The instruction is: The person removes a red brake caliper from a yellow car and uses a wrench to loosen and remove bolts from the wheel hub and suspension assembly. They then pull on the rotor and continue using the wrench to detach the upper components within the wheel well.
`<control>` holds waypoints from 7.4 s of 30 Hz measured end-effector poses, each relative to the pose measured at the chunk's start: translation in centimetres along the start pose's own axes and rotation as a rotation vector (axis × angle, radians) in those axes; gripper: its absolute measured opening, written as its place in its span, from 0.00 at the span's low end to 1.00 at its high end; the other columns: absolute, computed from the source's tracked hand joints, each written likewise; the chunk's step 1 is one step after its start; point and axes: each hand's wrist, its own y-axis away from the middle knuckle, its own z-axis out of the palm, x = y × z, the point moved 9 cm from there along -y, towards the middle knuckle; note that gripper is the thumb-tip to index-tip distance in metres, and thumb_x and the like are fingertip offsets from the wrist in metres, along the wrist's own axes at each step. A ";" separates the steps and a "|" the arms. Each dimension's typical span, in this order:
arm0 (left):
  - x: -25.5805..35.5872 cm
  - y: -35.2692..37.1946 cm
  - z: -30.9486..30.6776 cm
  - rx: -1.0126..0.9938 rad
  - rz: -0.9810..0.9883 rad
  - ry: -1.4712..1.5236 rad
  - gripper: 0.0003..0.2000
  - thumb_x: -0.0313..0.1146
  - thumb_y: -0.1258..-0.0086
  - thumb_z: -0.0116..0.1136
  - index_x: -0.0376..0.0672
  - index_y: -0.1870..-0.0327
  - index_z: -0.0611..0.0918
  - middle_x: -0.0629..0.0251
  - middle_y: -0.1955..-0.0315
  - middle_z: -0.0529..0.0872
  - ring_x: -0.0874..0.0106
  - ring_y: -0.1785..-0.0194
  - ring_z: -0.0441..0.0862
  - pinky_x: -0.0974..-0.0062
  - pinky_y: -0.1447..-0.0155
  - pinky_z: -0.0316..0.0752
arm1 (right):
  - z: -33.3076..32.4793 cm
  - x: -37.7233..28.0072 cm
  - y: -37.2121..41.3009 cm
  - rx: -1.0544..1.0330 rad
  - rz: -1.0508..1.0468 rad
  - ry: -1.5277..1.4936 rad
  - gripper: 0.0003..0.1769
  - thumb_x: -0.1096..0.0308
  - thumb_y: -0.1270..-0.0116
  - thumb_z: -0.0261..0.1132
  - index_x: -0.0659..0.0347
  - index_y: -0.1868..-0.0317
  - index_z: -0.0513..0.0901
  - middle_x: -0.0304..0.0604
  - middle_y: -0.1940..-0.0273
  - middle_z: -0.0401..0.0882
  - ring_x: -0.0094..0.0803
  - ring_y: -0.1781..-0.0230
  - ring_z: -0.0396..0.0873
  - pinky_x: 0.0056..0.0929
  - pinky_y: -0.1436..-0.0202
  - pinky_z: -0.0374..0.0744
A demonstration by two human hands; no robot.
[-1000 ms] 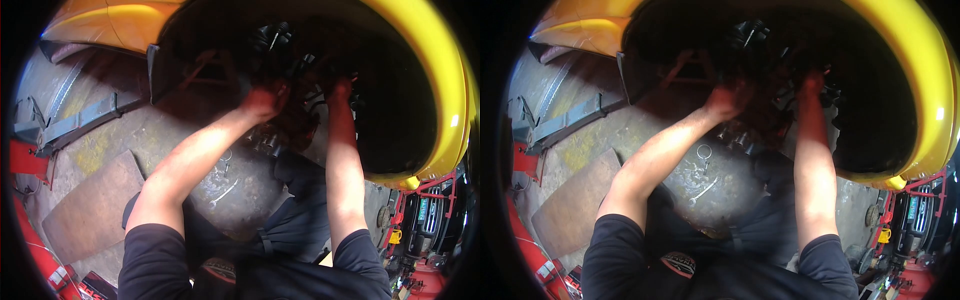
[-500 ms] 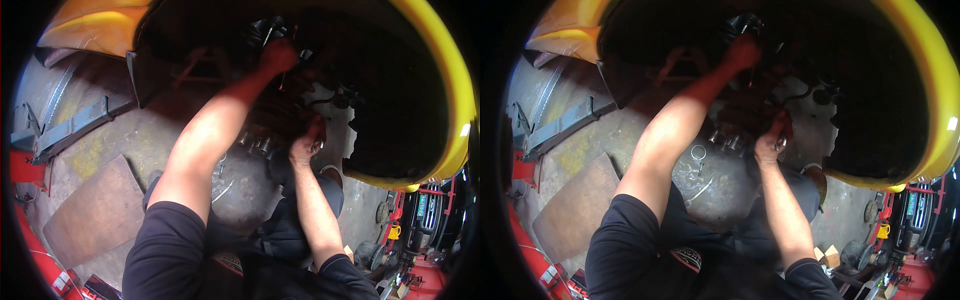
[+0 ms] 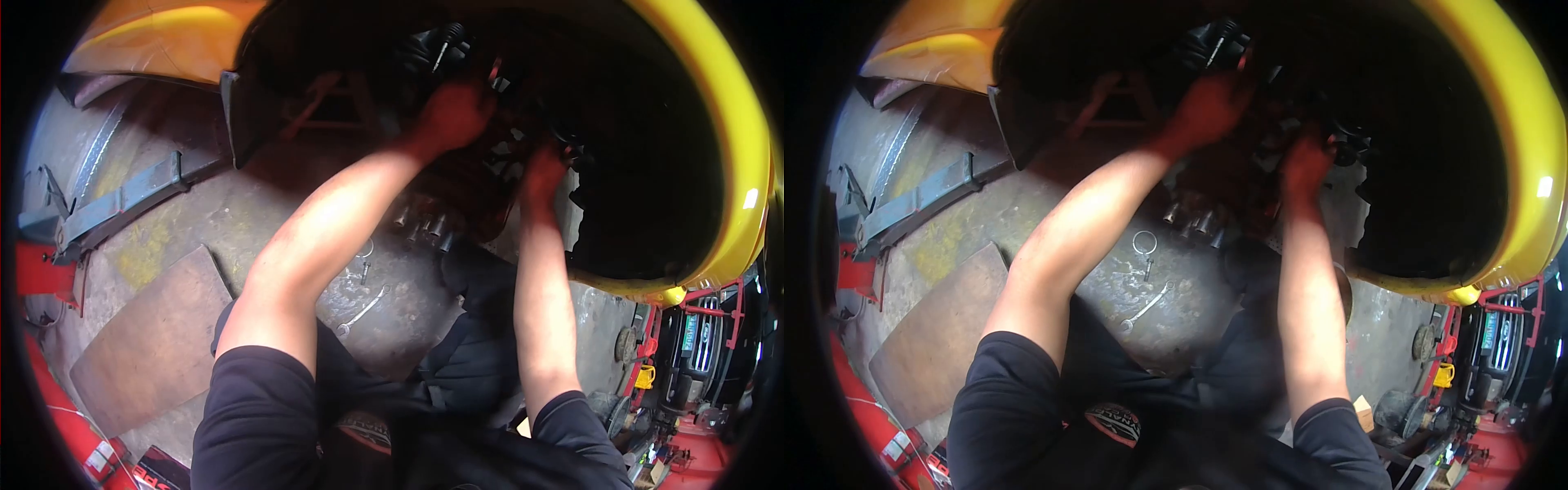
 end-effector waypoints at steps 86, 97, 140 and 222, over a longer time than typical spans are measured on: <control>2.9 1.0 -1.9 0.098 0.239 -0.496 0.07 0.29 0.47 0.55 0.39 0.68 0.80 0.60 0.72 0.81 0.59 0.65 0.79 0.64 0.60 0.75 | 10.2 6.1 -10.6 -0.378 -0.561 1.110 0.15 0.71 0.40 0.51 0.66 0.55 0.78 0.56 0.54 0.79 0.48 0.58 0.80 0.42 0.55 0.79; -0.6 -5.2 5.7 -0.295 0.377 -0.828 0.05 0.32 0.51 0.54 0.47 0.76 0.83 0.62 0.68 0.82 0.64 0.57 0.79 0.64 0.50 0.74 | 6.4 -0.7 -9.1 -0.541 -0.288 0.869 0.14 0.71 0.41 0.52 0.65 0.56 0.78 0.55 0.58 0.80 0.45 0.58 0.81 0.39 0.54 0.79; 4.1 9.7 -3.1 0.217 -0.014 -0.115 0.15 0.38 0.29 0.48 0.39 0.50 0.78 0.48 0.57 0.81 0.50 0.55 0.79 0.59 0.51 0.74 | 8.2 0.8 -9.9 -0.370 -0.437 0.779 0.14 0.68 0.40 0.54 0.64 0.57 0.80 0.55 0.60 0.80 0.46 0.61 0.81 0.40 0.55 0.79; 4.0 3.1 -2.4 0.212 -0.023 -0.220 0.18 0.42 0.31 0.49 0.40 0.48 0.76 0.49 0.66 0.83 0.51 0.60 0.81 0.58 0.57 0.75 | 5.2 -2.3 -8.3 -0.348 -0.427 0.820 0.10 0.70 0.46 0.55 0.60 0.70 0.83 0.52 0.65 0.81 0.43 0.59 0.80 0.37 0.56 0.79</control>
